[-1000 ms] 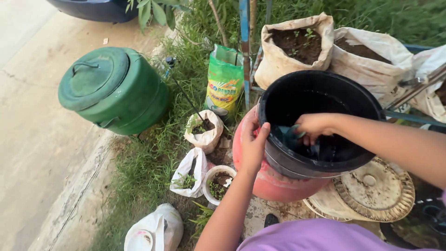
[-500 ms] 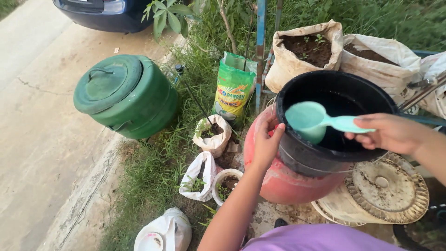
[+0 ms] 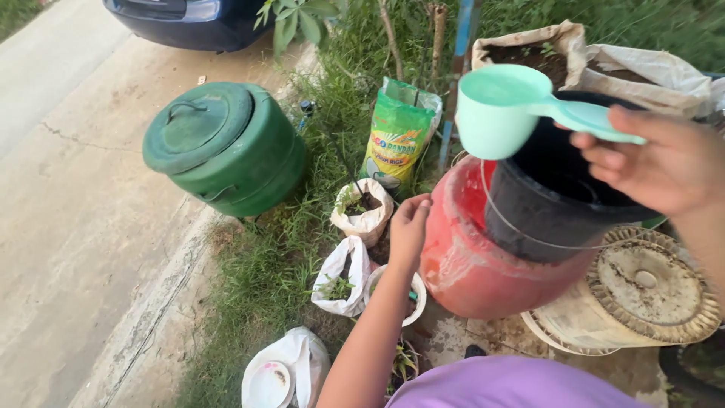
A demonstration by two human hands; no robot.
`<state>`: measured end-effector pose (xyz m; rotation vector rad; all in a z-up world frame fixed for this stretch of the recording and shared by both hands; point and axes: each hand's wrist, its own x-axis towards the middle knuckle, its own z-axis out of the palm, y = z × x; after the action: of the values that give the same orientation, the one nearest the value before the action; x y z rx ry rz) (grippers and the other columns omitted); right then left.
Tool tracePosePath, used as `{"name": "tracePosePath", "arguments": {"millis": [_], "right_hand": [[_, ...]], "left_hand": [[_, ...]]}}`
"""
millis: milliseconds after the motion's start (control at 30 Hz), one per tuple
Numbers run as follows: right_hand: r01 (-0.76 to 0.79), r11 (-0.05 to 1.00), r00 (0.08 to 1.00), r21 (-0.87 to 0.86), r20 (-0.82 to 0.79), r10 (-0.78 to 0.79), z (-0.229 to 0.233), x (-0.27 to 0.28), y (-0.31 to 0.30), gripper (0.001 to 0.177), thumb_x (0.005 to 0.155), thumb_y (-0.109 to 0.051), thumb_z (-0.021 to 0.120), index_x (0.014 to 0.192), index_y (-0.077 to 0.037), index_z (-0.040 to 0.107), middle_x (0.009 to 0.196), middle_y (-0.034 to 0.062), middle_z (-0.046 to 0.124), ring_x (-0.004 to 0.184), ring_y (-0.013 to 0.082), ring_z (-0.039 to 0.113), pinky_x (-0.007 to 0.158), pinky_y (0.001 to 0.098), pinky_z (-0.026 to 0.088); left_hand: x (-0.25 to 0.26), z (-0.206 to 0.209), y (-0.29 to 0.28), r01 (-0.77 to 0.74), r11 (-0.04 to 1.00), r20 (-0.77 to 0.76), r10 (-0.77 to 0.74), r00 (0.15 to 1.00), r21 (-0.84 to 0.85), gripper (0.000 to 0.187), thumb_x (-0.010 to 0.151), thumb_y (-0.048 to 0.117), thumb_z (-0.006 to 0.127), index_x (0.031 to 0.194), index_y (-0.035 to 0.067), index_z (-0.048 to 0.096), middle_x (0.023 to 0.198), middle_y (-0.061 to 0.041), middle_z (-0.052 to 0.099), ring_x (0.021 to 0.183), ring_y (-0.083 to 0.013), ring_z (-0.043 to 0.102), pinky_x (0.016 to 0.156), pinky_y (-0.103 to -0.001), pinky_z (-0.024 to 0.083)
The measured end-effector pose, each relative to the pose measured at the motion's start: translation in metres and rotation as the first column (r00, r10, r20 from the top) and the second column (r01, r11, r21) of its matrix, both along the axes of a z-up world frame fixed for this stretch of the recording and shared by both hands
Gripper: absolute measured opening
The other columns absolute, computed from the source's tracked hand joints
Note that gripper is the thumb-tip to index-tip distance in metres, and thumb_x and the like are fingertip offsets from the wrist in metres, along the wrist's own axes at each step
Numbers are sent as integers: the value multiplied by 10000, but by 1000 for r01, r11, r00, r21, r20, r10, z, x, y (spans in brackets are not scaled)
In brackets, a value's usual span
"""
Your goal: Watering small plants in pots and bags of soil using a plastic scoop and water from a bucket.
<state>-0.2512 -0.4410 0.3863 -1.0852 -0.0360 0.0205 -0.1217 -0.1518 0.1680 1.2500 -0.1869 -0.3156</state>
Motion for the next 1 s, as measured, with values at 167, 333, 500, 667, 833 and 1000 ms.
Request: {"name": "tracePosePath", "arguments": {"millis": [167,333,500,667,833,1000], "right_hand": [[184,982,973,36,-148,-177,-42,61,70,384,1067,-224,585,1349,35,557,1102,118,669,744,91,541,692,253,453],[181,974,966,138,-213,-149,-118,132,141,346,1012,-175,567,1297,13,626,993,124,699,693,123,560,664,271,477],[186,982,942,23,-287,-172,-208,206,179,259,1042,-216,549,1144,8,630,916,107,695,641,136,572,608,320,516],[188,975,911,-121,-349,-220,-279,268,186,227,1038,-216,546,1110,-21,635,883,91,695,587,116,550,548,312,491],[200,941,851,-272,-428,-304,-319,320,184,238,1035,-224,530,1091,-19,637,866,82,702,559,112,530,533,302,504],[199,929,812,-313,-478,-335,-337,355,174,219,1034,-192,524,1125,-19,622,885,82,706,579,105,545,536,305,518]], "left_hand": [[10,-20,55,-87,996,-87,85,993,-18,305,996,227,634,1210,16,692,1122,-57,729,982,-113,626,861,-272,472],[31,-30,96,-167,986,-222,169,960,27,333,978,268,597,1247,90,680,1171,-49,742,1047,-128,667,832,-287,484],[57,-62,132,-294,950,-278,313,908,107,346,998,297,568,1255,97,683,1191,-50,742,1076,-184,663,859,-348,526],[67,-75,164,-354,925,-332,379,864,135,329,1008,301,557,1248,113,679,1177,-21,739,1063,-159,651,857,-341,514],[84,-82,182,-409,896,-340,443,829,169,321,1010,291,545,1242,120,687,1157,-10,741,1040,-137,652,849,-335,526],[98,-87,187,-431,877,-393,480,784,212,314,1012,288,546,1242,124,683,1158,3,743,1034,-140,644,852,-337,514]]}}
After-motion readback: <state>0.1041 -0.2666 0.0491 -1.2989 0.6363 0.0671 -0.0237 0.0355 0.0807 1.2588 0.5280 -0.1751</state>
